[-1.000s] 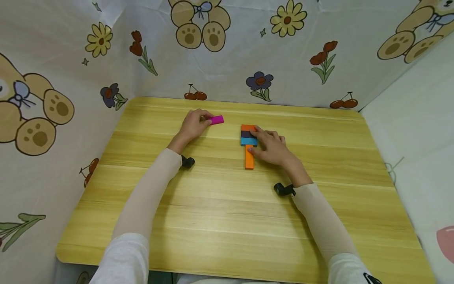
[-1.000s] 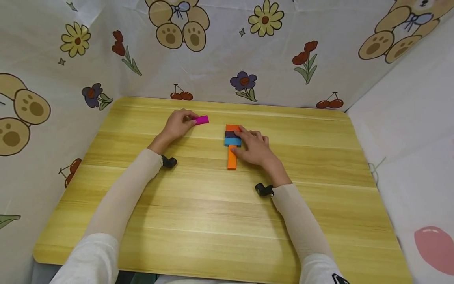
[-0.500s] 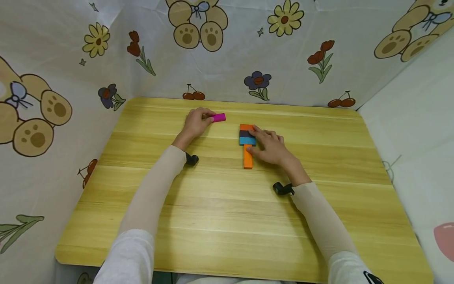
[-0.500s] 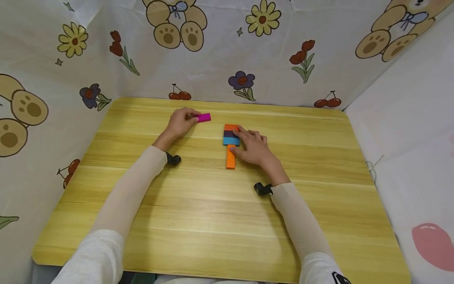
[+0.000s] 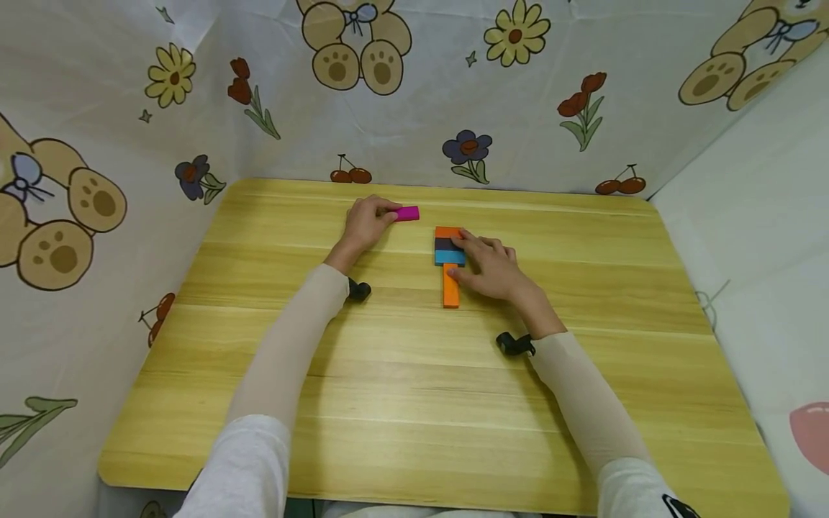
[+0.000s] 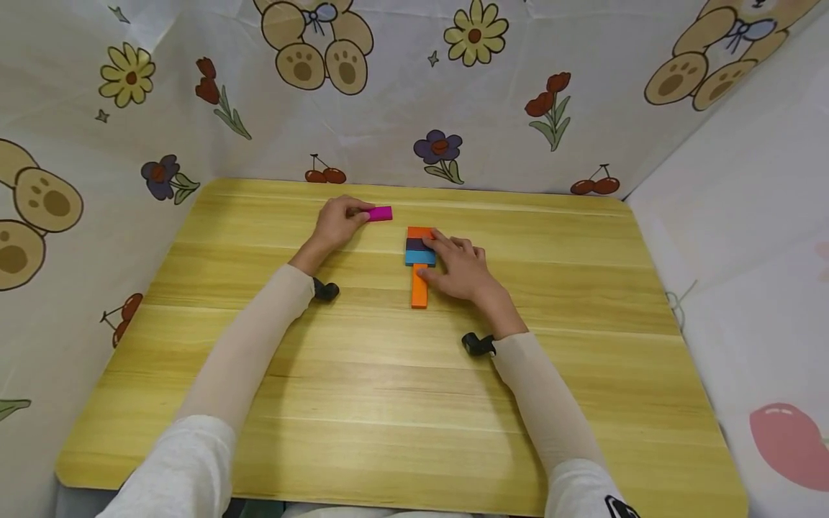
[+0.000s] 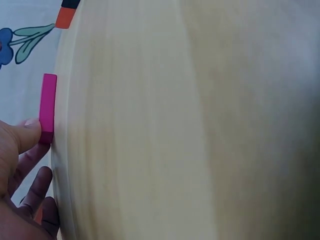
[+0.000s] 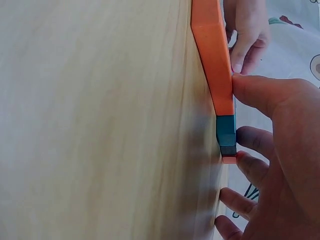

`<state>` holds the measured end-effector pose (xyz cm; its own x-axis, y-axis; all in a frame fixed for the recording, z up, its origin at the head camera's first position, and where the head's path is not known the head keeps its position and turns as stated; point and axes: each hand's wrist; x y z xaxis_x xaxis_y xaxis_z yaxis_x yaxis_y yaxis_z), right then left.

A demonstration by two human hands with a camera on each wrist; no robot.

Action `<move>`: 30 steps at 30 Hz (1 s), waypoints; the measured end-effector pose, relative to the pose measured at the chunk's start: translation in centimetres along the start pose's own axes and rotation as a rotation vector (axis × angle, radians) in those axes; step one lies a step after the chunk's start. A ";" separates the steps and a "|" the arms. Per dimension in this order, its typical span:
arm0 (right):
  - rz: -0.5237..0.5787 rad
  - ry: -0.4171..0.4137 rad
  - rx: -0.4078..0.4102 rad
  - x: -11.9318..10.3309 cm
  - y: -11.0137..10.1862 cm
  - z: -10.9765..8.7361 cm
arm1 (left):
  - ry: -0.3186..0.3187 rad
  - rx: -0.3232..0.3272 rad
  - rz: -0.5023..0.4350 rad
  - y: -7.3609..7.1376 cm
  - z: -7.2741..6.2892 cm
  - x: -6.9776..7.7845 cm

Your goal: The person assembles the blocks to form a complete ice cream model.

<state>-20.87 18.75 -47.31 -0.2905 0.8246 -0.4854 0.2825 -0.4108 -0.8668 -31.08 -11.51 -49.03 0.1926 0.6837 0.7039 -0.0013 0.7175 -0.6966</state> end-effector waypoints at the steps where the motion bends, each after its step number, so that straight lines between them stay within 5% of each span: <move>1: 0.001 0.000 0.000 0.0 0.0 0.0 | -0.001 -0.001 0.000 0.0 0.0 0.1; 30: 0.010 0.008 0.018 0.3 0.2 0.1 | 0.018 -0.048 0.015 2.9 1.5 2.8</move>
<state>-20.99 18.85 -47.65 -0.2805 0.8237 -0.4928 0.2684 -0.4256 -0.8642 -31.97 -7.29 -48.83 0.2104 0.6917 0.6909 0.0432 0.6995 -0.7134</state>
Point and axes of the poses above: each hand's wrist, its own z-axis towards the middle knuckle, its own y-axis out of the palm, x = y × z, and after that the axes turned 3 degrees about x, right-handed
